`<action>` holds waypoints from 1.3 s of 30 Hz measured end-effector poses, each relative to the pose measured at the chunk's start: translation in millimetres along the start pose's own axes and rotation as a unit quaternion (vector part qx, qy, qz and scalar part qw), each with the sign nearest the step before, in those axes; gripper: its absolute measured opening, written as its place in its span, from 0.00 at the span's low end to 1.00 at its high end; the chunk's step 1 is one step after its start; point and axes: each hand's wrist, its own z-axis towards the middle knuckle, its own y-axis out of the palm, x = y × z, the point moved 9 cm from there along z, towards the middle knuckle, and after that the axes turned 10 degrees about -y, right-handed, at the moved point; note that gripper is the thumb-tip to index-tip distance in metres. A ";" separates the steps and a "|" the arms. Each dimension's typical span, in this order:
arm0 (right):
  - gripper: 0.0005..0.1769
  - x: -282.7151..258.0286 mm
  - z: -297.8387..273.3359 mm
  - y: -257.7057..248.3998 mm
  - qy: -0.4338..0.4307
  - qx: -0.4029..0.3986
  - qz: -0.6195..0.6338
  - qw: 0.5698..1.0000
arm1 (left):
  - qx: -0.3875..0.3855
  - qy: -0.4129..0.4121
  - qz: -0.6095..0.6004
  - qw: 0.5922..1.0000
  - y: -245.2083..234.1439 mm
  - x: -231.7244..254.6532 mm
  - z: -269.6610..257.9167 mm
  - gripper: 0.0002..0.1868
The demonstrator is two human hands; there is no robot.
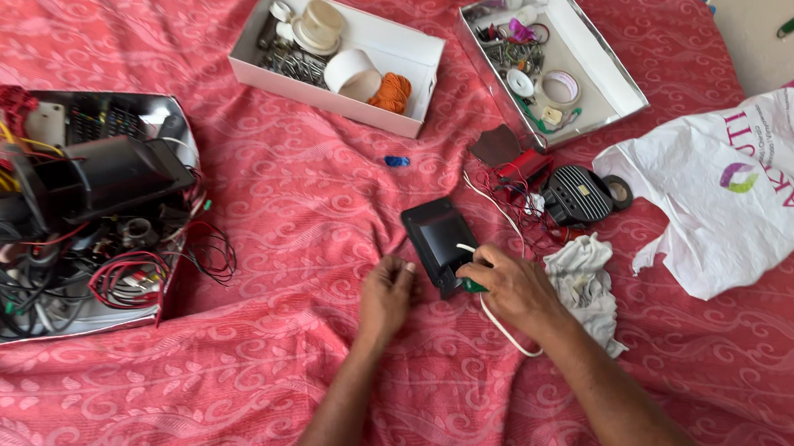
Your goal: The person uses a screwdriver to remove screws from a black electronic device, then wipes the device with a white cloth. The person handles the device and tools on a red patterned cloth with boxes of parts nearby.
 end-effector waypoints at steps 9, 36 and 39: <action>0.23 -4.2 0.5 -9.9 -0.086 0.059 0.009 0.995 | -0.011 0.221 0.159 0.962 11.4 40.7 -25.3 0.05; 0.22 -0.7 -6.8 -2.2 -0.025 0.071 0.037 0.996 | -0.011 0.253 0.276 0.927 33.3 66.6 -41.0 0.14; 0.22 -1.2 -7.6 -1.1 -0.021 0.073 0.034 0.997 | -0.002 0.246 0.294 0.924 34.5 66.6 -40.9 0.18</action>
